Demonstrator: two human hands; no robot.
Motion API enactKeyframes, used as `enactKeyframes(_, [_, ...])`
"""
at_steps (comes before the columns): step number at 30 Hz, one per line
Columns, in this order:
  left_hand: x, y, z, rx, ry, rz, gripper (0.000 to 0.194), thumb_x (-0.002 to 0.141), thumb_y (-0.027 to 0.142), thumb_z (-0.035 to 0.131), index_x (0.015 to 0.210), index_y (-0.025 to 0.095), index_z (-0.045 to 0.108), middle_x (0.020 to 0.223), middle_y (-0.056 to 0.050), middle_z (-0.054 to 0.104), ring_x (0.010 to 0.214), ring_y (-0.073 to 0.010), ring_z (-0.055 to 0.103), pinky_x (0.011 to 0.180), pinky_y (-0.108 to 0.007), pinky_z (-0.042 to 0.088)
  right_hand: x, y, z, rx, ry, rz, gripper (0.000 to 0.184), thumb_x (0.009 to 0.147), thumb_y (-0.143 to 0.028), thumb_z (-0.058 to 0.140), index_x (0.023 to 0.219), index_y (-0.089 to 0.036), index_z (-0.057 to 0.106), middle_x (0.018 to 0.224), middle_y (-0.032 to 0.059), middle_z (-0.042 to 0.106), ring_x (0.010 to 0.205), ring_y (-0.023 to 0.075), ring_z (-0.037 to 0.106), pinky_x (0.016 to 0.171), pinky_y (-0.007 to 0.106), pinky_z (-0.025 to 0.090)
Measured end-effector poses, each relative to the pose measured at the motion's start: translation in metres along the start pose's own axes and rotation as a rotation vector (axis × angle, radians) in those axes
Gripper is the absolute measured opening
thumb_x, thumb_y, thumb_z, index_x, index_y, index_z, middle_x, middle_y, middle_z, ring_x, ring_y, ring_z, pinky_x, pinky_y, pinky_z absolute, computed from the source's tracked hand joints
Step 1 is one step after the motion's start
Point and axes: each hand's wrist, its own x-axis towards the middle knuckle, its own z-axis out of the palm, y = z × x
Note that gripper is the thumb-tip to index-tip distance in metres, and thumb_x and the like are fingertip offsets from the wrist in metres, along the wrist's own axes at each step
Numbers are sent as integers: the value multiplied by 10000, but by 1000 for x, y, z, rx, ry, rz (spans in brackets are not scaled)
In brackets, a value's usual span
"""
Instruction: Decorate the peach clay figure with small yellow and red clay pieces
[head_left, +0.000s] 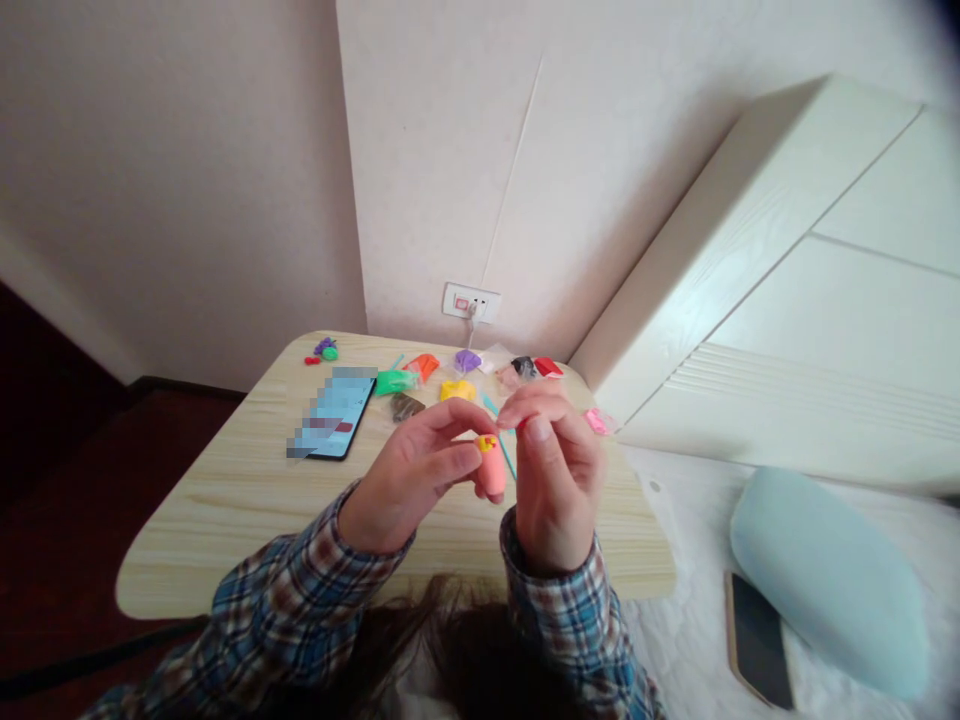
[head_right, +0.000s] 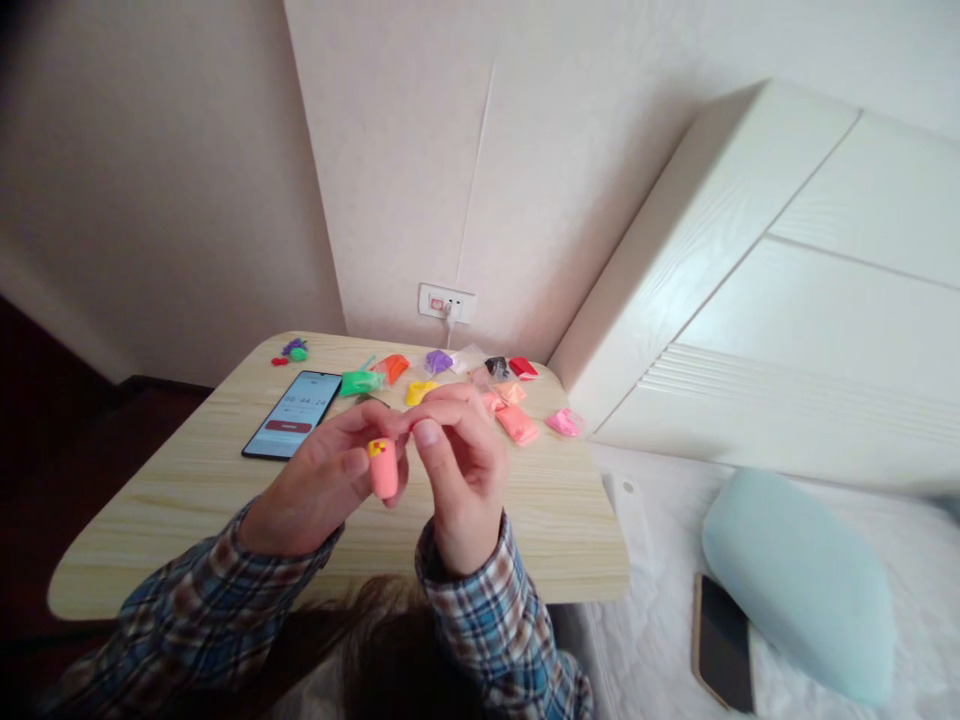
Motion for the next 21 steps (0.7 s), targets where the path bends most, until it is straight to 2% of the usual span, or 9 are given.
enactKeyframes(3, [1,4,13,10,9,32,131,784,271,686,854,170,642,645,22,644,589,-83,591,545,-177,432,1,-12,1,-8,68,47,100,862,-213,558,813,-228,645,766,-13,573,764,126,536,706,291,434])
enactKeyframes(7, [-4,12,22,64,21,54,128,783,272,684,858,177,642,680,14,647,598,-90,582,533,-187,418,-2,-30,-4,-19,74,101,104,827,-141,599,834,-236,642,797,-20,608,779,116,569,718,267,467])
enactKeyframes(13, [-9,15,25,73,70,-31,146,768,301,698,846,192,640,622,21,650,559,-91,549,531,-199,394,-6,-43,-6,-180,78,147,129,797,-148,641,843,-269,647,766,-10,644,722,142,601,647,275,505])
enactKeyframes(21, [-13,16,26,78,144,-101,137,772,290,695,832,208,603,641,29,644,593,-90,564,570,-191,416,-9,-47,-5,-240,22,53,26,797,-264,662,798,-286,674,727,4,578,737,160,540,637,295,477])
